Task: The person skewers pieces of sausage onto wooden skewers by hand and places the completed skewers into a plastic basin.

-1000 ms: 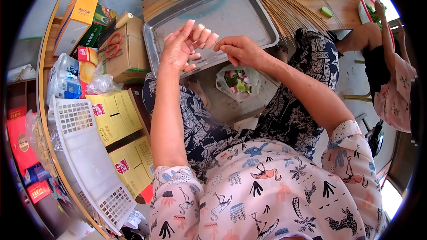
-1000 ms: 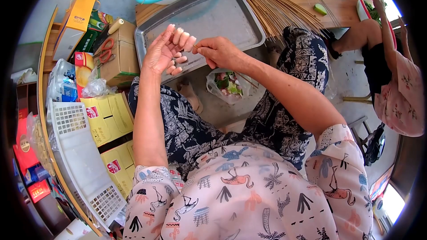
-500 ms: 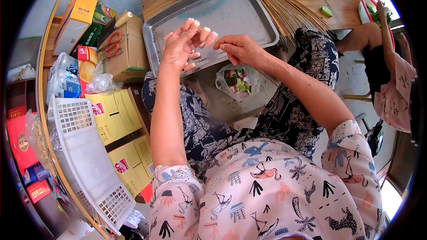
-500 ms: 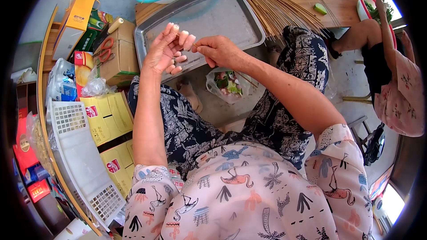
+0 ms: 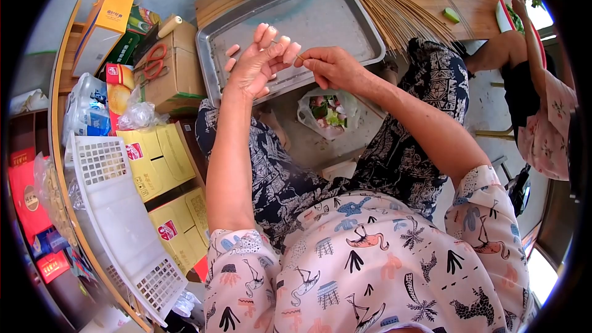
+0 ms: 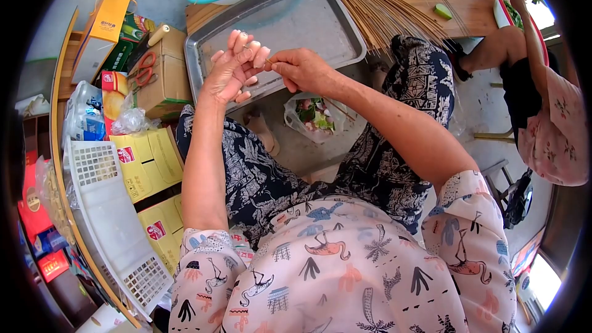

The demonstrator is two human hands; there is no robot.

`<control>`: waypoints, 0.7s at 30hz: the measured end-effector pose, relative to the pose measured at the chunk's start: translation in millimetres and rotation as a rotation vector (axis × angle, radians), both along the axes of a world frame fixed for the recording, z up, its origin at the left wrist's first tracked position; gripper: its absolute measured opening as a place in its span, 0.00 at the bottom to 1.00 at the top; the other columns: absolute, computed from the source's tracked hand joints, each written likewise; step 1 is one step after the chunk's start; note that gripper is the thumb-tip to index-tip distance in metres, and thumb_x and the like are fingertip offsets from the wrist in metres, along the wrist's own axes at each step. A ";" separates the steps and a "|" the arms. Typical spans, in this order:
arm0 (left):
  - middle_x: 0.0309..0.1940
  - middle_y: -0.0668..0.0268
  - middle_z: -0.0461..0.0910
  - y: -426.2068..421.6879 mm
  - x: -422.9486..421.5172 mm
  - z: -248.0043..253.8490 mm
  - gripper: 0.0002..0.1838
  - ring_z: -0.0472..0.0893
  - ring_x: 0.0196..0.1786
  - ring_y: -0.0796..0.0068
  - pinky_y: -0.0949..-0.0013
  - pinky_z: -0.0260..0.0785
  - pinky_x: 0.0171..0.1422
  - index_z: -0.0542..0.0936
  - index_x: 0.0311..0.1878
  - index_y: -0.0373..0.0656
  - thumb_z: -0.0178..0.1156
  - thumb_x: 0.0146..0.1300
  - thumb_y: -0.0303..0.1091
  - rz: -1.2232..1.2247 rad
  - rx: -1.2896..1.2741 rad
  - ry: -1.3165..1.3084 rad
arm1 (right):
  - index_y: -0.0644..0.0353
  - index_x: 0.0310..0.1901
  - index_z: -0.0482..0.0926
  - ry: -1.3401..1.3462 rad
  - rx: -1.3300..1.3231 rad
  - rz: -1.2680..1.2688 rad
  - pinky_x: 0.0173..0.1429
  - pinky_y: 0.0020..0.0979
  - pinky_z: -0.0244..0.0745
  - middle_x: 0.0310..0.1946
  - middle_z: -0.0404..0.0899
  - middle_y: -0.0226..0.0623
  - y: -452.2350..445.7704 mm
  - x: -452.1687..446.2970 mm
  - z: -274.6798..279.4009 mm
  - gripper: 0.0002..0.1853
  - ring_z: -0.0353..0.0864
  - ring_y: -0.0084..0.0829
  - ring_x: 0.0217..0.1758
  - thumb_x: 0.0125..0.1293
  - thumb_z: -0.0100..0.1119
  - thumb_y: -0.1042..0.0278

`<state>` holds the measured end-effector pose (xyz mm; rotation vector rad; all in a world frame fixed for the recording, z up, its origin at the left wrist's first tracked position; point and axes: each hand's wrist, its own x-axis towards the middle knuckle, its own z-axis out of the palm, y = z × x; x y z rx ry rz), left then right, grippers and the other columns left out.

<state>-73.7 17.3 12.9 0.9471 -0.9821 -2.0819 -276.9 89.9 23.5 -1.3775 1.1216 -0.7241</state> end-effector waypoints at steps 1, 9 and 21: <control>0.50 0.67 0.72 -0.2 0.2 -0.8 0.30 0.77 0.57 0.65 0.62 0.69 0.61 0.64 0.60 0.49 0.68 0.57 0.36 0.000 0.000 0.000 | 0.59 0.49 0.77 -0.005 -0.003 -0.001 0.21 0.21 0.56 0.12 0.66 0.25 -0.2 0.2 -0.6 0.14 0.60 0.15 0.14 0.73 0.44 0.63; 0.42 0.68 0.76 -2.9 3.3 0.5 0.25 0.81 0.47 0.69 0.63 0.77 0.52 0.73 0.50 0.47 0.72 0.52 0.44 0.057 -0.036 -0.010 | 0.59 0.49 0.78 0.005 -0.013 -0.006 0.21 0.21 0.56 0.12 0.67 0.25 -0.2 1.5 0.8 0.14 0.60 0.15 0.14 0.73 0.44 0.63; 0.45 0.73 0.74 7.1 -10.1 7.1 0.25 0.82 0.46 0.69 0.62 0.76 0.54 0.68 0.48 0.54 0.72 0.51 0.31 -0.073 0.003 -0.039 | 0.62 0.41 0.80 -0.018 -0.014 -0.059 0.25 0.25 0.64 0.12 0.69 0.28 -0.6 -0.5 1.9 0.12 0.67 0.18 0.17 0.70 0.48 0.66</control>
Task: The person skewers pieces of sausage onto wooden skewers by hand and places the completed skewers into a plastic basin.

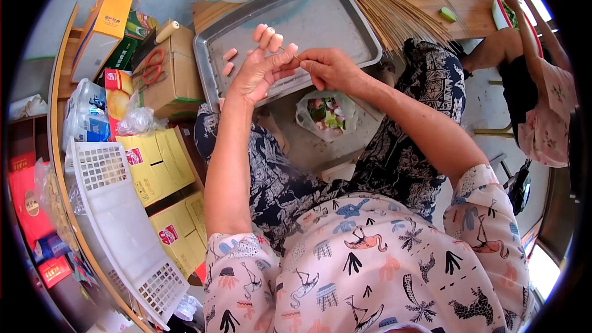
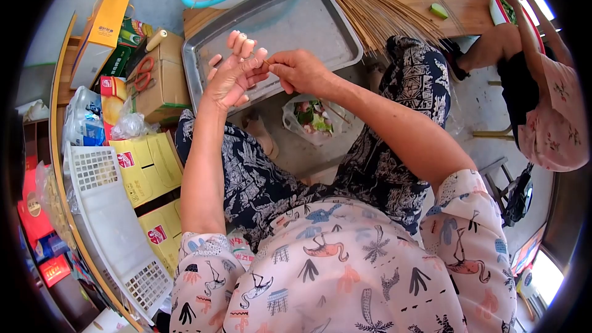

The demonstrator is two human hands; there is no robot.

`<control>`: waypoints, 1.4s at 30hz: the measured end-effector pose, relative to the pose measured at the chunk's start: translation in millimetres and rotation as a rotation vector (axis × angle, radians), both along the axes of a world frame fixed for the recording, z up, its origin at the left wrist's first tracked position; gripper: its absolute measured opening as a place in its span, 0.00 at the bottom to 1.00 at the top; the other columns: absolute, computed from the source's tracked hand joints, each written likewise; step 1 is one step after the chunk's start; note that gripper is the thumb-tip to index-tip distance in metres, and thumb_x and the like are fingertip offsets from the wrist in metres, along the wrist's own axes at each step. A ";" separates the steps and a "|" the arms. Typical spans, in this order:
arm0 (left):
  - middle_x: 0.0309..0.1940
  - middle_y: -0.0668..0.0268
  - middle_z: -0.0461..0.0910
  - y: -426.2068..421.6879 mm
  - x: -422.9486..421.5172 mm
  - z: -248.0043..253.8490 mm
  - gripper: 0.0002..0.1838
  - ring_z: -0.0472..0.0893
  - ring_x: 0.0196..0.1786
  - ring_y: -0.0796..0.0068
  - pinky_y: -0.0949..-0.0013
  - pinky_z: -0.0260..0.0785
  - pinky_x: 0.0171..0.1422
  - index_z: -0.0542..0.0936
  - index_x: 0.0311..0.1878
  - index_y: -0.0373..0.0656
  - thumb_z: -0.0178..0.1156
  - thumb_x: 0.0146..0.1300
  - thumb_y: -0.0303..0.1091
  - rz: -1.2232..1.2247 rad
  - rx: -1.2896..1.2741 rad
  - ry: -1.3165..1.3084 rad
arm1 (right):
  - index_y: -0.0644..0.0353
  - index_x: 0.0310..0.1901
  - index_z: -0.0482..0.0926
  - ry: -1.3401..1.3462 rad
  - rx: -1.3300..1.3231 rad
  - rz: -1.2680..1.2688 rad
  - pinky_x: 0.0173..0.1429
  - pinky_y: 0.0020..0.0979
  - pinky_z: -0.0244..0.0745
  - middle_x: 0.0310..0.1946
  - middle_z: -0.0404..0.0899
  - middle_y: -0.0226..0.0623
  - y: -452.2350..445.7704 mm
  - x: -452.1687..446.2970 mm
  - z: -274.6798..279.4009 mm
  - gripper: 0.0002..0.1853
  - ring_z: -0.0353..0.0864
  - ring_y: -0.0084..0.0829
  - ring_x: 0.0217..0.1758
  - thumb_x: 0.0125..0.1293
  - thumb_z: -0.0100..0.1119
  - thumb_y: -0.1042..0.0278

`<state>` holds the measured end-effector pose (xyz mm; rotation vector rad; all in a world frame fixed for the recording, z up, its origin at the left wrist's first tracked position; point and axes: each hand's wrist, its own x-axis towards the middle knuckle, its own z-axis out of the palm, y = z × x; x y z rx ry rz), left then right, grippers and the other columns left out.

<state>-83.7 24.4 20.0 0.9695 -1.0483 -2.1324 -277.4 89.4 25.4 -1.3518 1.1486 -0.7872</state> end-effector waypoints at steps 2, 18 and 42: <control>0.46 0.73 0.75 -0.6 -0.5 -2.3 0.25 0.82 0.46 0.69 0.62 0.76 0.54 0.67 0.49 0.54 0.71 0.52 0.31 0.023 -0.006 0.021 | 0.61 0.41 0.80 0.002 0.003 -0.004 0.26 0.25 0.64 0.12 0.69 0.28 -0.3 0.3 0.7 0.11 0.68 0.18 0.17 0.69 0.48 0.66; 0.48 0.64 0.76 7.3 0.2 -7.0 0.23 0.79 0.45 0.71 0.70 0.74 0.44 0.67 0.61 0.43 0.57 0.67 0.42 0.058 -0.132 -0.180 | 0.62 0.45 0.78 -0.317 0.118 -0.154 0.21 0.21 0.62 0.16 0.73 0.30 -11.8 -5.6 -4.7 0.12 0.67 0.17 0.16 0.71 0.47 0.64; 0.30 0.66 0.80 112.0 -72.8 28.6 0.11 0.78 0.25 0.80 0.78 0.73 0.28 0.76 0.45 0.37 0.61 0.62 0.29 -0.058 -0.066 -0.167 | 0.62 0.51 0.74 -0.717 0.007 -0.388 0.27 0.21 0.64 0.22 0.76 0.31 -10.0 -29.5 25.5 0.13 0.69 0.19 0.21 0.72 0.46 0.64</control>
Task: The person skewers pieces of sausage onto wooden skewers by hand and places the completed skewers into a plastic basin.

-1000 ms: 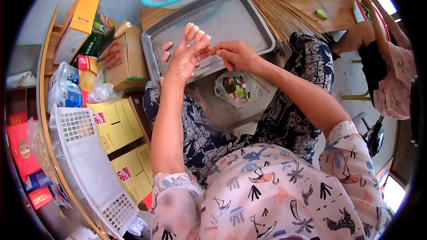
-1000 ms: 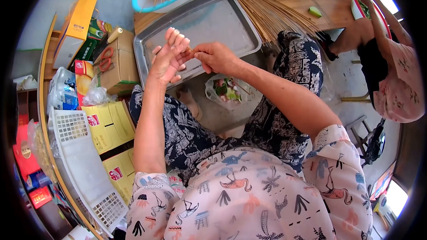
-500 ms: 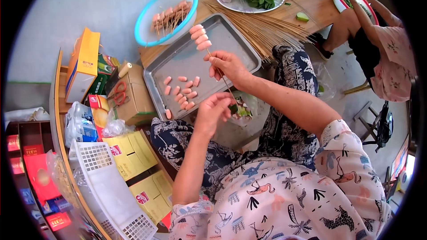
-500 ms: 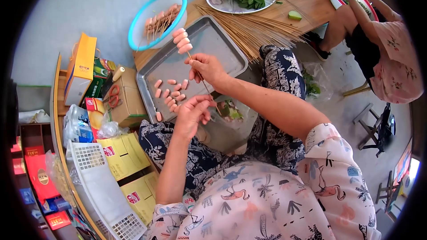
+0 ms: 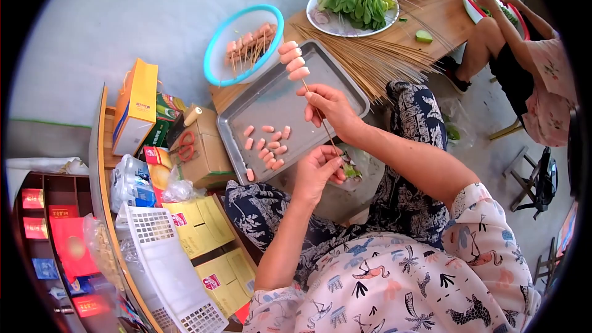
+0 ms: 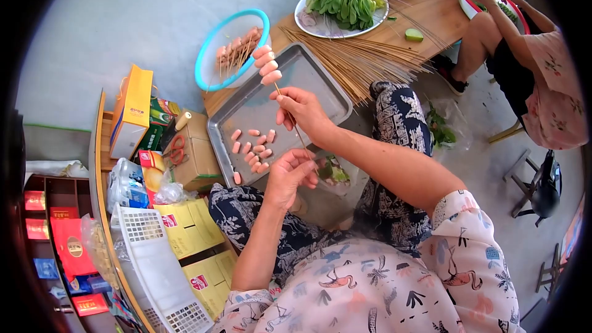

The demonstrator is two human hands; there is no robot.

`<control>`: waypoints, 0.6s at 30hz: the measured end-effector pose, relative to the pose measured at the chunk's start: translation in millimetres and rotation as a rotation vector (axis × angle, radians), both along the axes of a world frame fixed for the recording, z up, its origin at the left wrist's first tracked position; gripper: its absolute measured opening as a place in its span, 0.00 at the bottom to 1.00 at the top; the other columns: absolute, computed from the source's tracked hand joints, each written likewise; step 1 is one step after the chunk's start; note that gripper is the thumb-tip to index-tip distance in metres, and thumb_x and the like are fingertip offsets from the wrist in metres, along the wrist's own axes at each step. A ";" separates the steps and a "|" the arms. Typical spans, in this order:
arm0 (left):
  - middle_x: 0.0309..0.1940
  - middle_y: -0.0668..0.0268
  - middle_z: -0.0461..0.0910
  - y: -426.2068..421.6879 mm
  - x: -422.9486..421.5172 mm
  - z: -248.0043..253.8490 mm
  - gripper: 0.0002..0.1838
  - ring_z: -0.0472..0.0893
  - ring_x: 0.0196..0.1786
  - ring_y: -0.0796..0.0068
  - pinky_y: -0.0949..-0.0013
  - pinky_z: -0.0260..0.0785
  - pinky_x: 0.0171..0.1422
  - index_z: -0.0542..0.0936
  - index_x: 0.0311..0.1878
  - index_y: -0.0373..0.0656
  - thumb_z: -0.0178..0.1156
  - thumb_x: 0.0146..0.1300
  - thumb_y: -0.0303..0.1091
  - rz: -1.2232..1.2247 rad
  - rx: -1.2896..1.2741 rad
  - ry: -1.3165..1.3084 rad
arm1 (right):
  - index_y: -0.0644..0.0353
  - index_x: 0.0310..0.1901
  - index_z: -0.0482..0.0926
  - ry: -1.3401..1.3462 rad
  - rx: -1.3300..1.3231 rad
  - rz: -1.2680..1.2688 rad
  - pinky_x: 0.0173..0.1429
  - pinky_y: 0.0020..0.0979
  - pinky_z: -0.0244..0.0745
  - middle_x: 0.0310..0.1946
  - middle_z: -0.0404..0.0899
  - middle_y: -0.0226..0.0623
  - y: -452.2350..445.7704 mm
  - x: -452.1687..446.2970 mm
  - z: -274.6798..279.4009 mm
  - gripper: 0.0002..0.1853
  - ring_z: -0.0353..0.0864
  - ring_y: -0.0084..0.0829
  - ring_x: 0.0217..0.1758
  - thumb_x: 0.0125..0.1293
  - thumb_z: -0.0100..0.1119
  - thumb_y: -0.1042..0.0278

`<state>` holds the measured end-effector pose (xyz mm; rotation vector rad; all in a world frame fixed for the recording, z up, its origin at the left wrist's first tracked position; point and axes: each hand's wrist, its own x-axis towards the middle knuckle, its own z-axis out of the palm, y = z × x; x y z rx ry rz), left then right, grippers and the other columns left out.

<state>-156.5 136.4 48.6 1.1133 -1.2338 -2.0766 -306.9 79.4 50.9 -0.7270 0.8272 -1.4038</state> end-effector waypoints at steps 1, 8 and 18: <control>0.30 0.66 0.80 -0.9 0.6 2.6 0.11 0.78 0.25 0.80 0.78 0.73 0.28 0.76 0.45 0.37 0.61 0.62 0.29 -0.002 -0.009 -0.005 | 0.63 0.51 0.73 -0.006 -0.019 0.005 0.27 0.21 0.65 0.24 0.78 0.33 0.5 -0.5 1.4 0.14 0.70 0.19 0.21 0.72 0.47 0.64; 0.29 0.67 0.77 -38.9 20.5 24.3 0.10 0.77 0.25 0.80 0.77 0.73 0.27 0.76 0.45 0.37 0.60 0.61 0.27 0.078 -0.173 -0.124 | 0.63 0.56 0.70 0.158 -0.035 -0.012 0.30 0.21 0.67 0.34 0.80 0.33 6.1 -6.9 -1.2 0.16 0.72 0.18 0.24 0.71 0.46 0.66; 0.26 0.71 0.77 -206.6 67.0 62.8 0.10 0.73 0.22 0.86 0.78 0.71 0.26 0.78 0.47 0.37 0.57 0.61 0.26 0.176 -0.358 -0.311 | 0.64 0.47 0.75 0.149 -0.008 0.096 0.29 0.20 0.66 0.27 0.78 0.30 18.7 -22.9 7.9 0.11 0.69 0.17 0.23 0.70 0.46 0.70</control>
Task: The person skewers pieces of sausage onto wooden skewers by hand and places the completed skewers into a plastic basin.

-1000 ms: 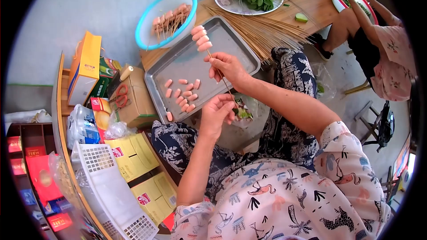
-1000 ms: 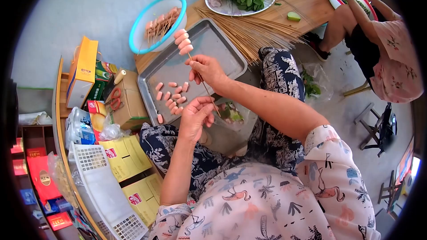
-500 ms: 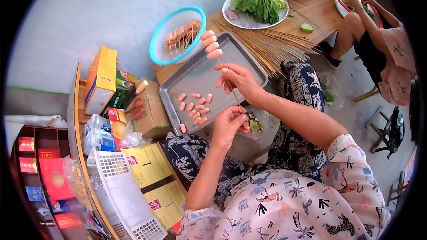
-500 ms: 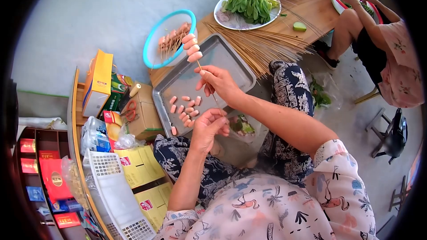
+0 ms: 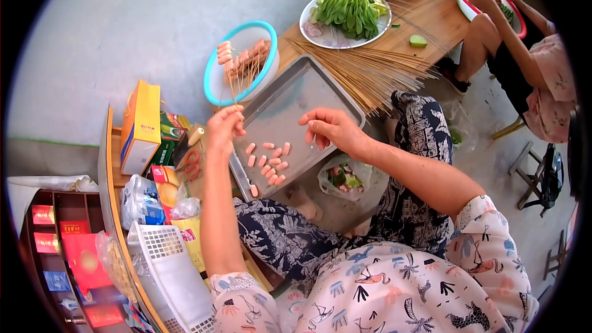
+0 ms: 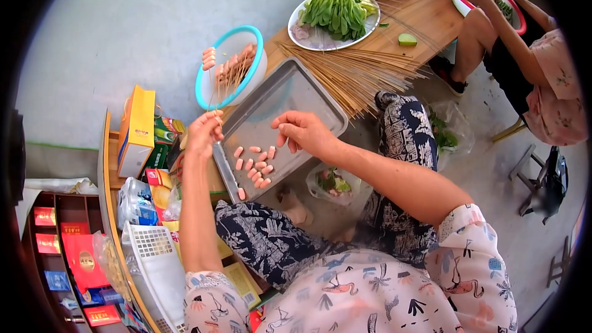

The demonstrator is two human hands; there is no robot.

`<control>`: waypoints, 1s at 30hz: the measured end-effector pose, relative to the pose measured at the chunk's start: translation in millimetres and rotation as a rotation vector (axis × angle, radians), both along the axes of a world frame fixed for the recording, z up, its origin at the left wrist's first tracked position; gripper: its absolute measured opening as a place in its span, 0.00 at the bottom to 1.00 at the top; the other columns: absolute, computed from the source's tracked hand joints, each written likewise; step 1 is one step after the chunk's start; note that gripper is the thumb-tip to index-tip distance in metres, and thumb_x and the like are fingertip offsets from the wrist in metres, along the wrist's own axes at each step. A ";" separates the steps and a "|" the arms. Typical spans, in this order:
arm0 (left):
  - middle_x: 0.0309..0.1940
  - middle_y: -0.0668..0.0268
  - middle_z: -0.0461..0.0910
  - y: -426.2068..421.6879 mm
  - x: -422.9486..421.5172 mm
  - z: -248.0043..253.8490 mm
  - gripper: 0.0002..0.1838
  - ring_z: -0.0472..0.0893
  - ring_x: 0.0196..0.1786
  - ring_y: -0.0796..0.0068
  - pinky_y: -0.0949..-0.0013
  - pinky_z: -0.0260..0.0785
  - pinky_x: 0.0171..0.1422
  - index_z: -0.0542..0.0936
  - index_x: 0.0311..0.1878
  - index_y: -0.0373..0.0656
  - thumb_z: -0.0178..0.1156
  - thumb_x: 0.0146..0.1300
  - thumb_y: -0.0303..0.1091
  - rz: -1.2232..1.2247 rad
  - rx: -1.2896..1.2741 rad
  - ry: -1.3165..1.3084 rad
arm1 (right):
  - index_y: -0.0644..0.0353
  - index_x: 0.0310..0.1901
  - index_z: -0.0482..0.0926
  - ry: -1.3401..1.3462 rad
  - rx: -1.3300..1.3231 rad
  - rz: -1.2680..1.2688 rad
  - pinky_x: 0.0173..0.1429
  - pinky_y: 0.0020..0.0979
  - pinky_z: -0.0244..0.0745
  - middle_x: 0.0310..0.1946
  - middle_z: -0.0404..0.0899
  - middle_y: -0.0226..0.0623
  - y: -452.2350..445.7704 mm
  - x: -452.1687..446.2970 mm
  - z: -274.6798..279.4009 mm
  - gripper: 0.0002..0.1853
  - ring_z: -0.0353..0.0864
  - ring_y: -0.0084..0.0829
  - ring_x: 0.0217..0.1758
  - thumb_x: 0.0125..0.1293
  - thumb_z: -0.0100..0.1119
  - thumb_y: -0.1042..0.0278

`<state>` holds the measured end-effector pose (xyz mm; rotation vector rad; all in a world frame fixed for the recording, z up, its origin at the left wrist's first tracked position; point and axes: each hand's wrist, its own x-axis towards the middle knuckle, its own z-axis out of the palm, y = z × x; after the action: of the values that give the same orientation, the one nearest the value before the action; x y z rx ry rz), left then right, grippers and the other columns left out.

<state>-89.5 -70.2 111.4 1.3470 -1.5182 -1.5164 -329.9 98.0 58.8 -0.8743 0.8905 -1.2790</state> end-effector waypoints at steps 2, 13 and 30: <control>0.23 0.71 0.75 -35.4 -1.4 -0.2 0.10 0.73 0.21 0.84 0.77 0.72 0.25 0.79 0.44 0.35 0.57 0.59 0.25 0.053 0.035 -0.057 | 0.64 0.47 0.75 0.010 0.004 0.022 0.29 0.19 0.66 0.27 0.78 0.30 3.4 -2.8 2.6 0.11 0.69 0.17 0.23 0.70 0.46 0.70; 0.19 0.71 0.73 -157.9 -41.3 -41.9 0.04 0.72 0.20 0.79 0.74 0.73 0.23 0.81 0.34 0.35 0.59 0.55 0.22 0.091 0.160 -0.177 | 0.62 0.46 0.75 0.026 0.032 0.113 0.29 0.19 0.66 0.26 0.77 0.28 3.1 -14.2 15.9 0.10 0.68 0.15 0.23 0.71 0.47 0.68; 0.18 0.71 0.76 37.6 52.4 -52.7 0.13 0.67 0.15 0.87 0.80 0.55 0.18 0.83 0.38 0.38 0.56 0.65 0.38 0.087 -0.269 -0.373 | 0.63 0.47 0.75 0.179 0.007 0.260 0.28 0.19 0.65 0.26 0.78 0.30 -0.5 1.8 -6.3 0.11 0.68 0.16 0.22 0.72 0.46 0.67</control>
<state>-37.1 -32.5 58.7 1.5664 -1.7874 -1.0004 -328.1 97.5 52.5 -1.0738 0.8876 -0.9834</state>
